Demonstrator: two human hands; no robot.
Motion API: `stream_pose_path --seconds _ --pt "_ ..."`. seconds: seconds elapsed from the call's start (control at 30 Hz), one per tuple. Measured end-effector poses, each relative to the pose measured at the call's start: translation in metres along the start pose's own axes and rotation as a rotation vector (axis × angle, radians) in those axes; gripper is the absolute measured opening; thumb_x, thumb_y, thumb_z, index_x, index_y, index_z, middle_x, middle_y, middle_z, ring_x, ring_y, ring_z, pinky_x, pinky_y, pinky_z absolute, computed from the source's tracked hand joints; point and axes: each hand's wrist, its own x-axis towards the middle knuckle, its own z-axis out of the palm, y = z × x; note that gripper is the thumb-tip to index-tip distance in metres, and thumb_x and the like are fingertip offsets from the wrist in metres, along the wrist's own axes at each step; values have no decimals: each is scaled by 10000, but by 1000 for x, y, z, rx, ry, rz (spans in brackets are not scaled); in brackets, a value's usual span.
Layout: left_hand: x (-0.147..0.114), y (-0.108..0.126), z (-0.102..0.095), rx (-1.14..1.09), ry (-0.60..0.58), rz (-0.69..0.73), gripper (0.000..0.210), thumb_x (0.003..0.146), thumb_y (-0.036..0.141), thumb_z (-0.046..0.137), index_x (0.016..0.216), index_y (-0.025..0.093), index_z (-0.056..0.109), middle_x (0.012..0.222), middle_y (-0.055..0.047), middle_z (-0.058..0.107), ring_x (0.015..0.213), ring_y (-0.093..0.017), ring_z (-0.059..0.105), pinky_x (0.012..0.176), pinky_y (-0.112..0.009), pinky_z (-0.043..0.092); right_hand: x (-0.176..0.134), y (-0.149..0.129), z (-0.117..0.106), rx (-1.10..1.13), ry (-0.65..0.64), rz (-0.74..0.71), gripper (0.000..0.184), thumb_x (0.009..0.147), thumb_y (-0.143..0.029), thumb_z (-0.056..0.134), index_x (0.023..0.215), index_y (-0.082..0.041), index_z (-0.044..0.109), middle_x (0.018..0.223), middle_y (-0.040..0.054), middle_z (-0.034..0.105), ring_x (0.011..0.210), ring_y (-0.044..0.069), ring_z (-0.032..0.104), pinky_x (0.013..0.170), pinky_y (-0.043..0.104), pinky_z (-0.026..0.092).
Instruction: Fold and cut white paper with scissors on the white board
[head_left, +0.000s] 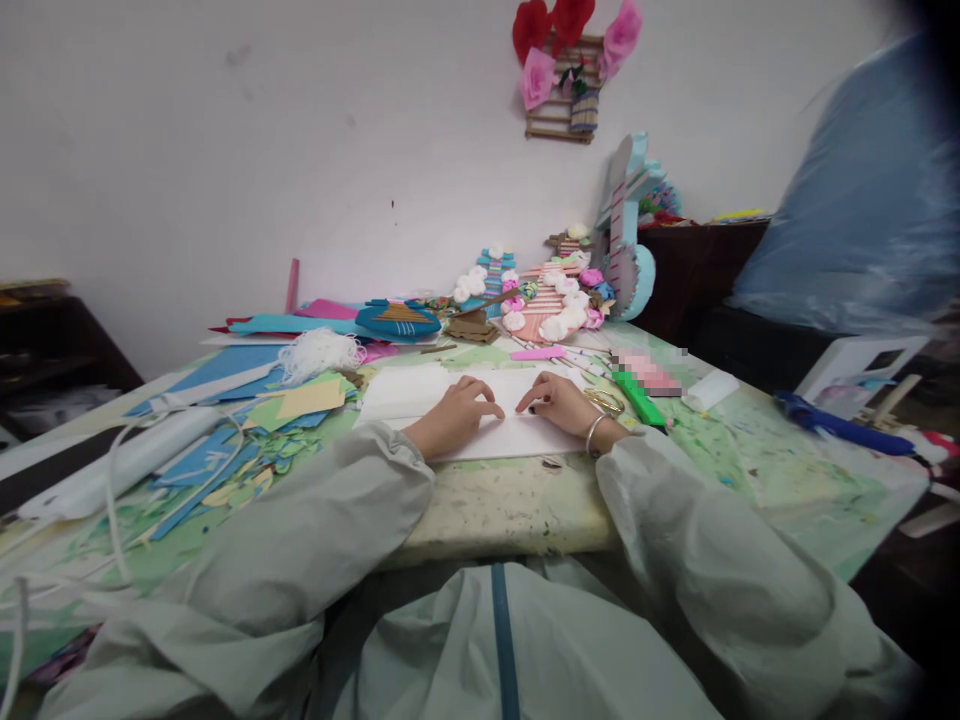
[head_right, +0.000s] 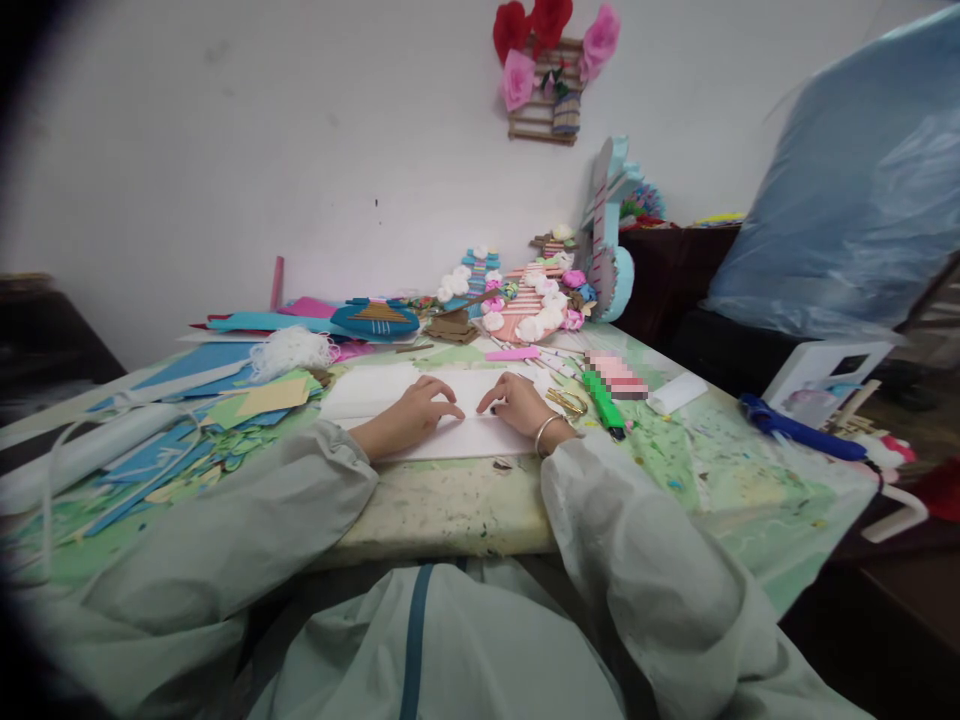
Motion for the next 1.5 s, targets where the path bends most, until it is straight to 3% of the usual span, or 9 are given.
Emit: stream_pose_path --seconds 0.17,0.37,0.6,0.73,0.93,1.17,1.5 --pt "-1 1 0 -4 -6 -27 458 775 -12 428 1019 283 681 1024 -76 575 1036 -222 438 907 -395 372 0 -1 4 -93 -48 -144 517 676 89 444 864 -279 754 791 28 520 738 136 491 724 266 378" --pt "-1 0 -2 4 -23 -14 457 783 -1 436 1030 296 681 1009 -70 595 1040 -220 456 910 -394 375 -1 -1 5 -122 -51 -192 532 678 86 428 893 -278 750 762 31 522 722 138 487 700 263 382" --pt "-2 -3 -7 -117 -59 -60 375 807 72 416 1069 197 653 1000 -81 630 954 -182 554 874 -308 424 -1 -1 2 -66 2 -101 429 674 45 488 894 -220 745 841 41 554 706 125 514 709 256 412" --pt "-2 -2 -11 -191 -31 -174 389 797 155 487 1176 193 566 990 -51 657 886 -164 588 842 -291 444 -1 -3 -2 -38 29 -13 300 694 -42 571 916 -184 715 869 43 580 694 125 525 705 261 423" --pt "0 -8 -11 -238 -4 -198 129 763 204 553 824 153 654 891 -63 654 794 -153 581 728 -257 455 -2 -5 -7 -59 -51 105 126 717 -220 647 815 -153 688 833 57 622 715 146 540 658 252 409" --pt "-1 -19 -9 -316 24 -340 200 755 284 558 623 148 621 890 -60 657 722 -128 584 674 -232 456 -1 -2 -9 -96 -63 221 185 751 -316 604 695 -142 635 675 21 610 621 121 504 560 227 334" --pt "-2 -24 -6 -262 23 -379 224 718 332 597 580 156 582 941 -75 634 785 -160 585 726 -278 457 0 1 -8 -162 -73 226 273 781 -383 570 661 -147 630 658 25 623 599 118 497 546 230 301"
